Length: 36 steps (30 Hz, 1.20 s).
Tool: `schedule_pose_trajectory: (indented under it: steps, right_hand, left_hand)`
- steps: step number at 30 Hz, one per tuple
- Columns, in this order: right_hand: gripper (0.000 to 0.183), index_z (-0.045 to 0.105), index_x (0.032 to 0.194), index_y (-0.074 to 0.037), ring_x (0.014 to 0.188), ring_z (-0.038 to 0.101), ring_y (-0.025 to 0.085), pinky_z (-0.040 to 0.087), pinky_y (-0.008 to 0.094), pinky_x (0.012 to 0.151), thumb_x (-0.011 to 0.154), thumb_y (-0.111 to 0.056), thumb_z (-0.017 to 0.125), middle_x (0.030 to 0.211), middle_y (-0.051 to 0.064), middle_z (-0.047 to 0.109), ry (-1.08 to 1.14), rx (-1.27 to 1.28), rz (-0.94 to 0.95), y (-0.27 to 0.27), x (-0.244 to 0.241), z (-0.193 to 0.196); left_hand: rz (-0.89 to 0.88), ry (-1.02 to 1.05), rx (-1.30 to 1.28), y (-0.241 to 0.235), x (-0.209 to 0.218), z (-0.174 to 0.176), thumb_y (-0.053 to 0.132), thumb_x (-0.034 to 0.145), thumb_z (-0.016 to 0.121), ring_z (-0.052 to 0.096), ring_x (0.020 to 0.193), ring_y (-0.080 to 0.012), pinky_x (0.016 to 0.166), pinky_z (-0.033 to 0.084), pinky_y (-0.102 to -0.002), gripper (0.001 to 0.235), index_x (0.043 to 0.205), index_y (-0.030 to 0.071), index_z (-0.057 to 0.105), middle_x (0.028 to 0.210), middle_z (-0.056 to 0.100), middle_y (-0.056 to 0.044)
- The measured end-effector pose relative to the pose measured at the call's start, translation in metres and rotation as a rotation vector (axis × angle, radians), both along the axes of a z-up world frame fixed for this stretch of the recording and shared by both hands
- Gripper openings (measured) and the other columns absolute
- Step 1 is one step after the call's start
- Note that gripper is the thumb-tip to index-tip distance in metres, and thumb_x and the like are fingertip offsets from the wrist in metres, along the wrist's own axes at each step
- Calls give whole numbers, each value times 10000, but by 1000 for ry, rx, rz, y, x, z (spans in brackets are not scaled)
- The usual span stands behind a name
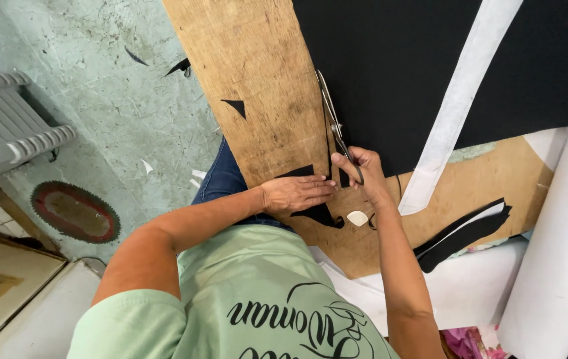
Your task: A person uses a paper pattern and scissors to cut out garment pieces from black fabric on a large wooden table.
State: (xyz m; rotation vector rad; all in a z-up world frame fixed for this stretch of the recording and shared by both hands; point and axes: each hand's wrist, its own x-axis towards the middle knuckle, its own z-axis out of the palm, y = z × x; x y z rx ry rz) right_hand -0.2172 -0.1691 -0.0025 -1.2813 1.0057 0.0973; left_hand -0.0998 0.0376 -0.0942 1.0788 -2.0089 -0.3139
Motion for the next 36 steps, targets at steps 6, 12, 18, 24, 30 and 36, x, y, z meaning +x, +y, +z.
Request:
schedule_pose_trajectory:
  steps: [6,12,18,24,30,36]
  right_hand:
    - [488,584,646,-81,336,535,81,386,175,286,945,-286,911,428,53,507,7,-32,33,-3,10,0]
    - [509,565,635,-87,314,498,75,362,172,279,947,-304,904,405,60,498,14,-57,44,-3,12,0]
    - [525,568,638,-103,334,507,64,375,170,292,955,-349,907,433,27,498,-1,-60,19,-11,38,12]
    - [511,562,633,-88,335,500,54,352,161,288,918,-283,938,430,33,495,18,-110,56,-11,47,18]
    - [507,575,642,-87,327,498,71,353,173,275,946,-311,914,426,46,491,-3,-84,33,-10,48,14]
    - [503,579,646,-96,320,487,67,355,172,270,966,-330,888,431,29,481,-41,-35,-22,-16,66,6]
  left_hand:
    - [-10,14,-14,0,-3,-7,5,847,280,474,1532,-437,1338,287,-545,744,1550,-112,493,1569,527,-302]
    - [-18,34,-19,0,-6,-14,28,849,251,473,1531,-442,1340,275,-543,755,1549,-118,494,1561,532,-308]
    - [-1,-5,-29,-2,5,8,-24,769,368,497,1509,-441,1340,307,-548,779,1529,-113,516,1548,550,-304]
    - [57,12,-100,-4,1,1,-1,1030,301,551,1466,-435,1300,360,-546,534,1477,-95,577,1500,592,-292]
    - [83,12,-117,-5,2,7,49,1077,329,584,1438,-421,1293,386,-541,474,1436,-70,615,1479,611,-283]
    - [80,51,-126,-6,2,8,113,1111,345,615,1403,-436,1278,405,-549,442,1355,-78,660,1444,638,-299]
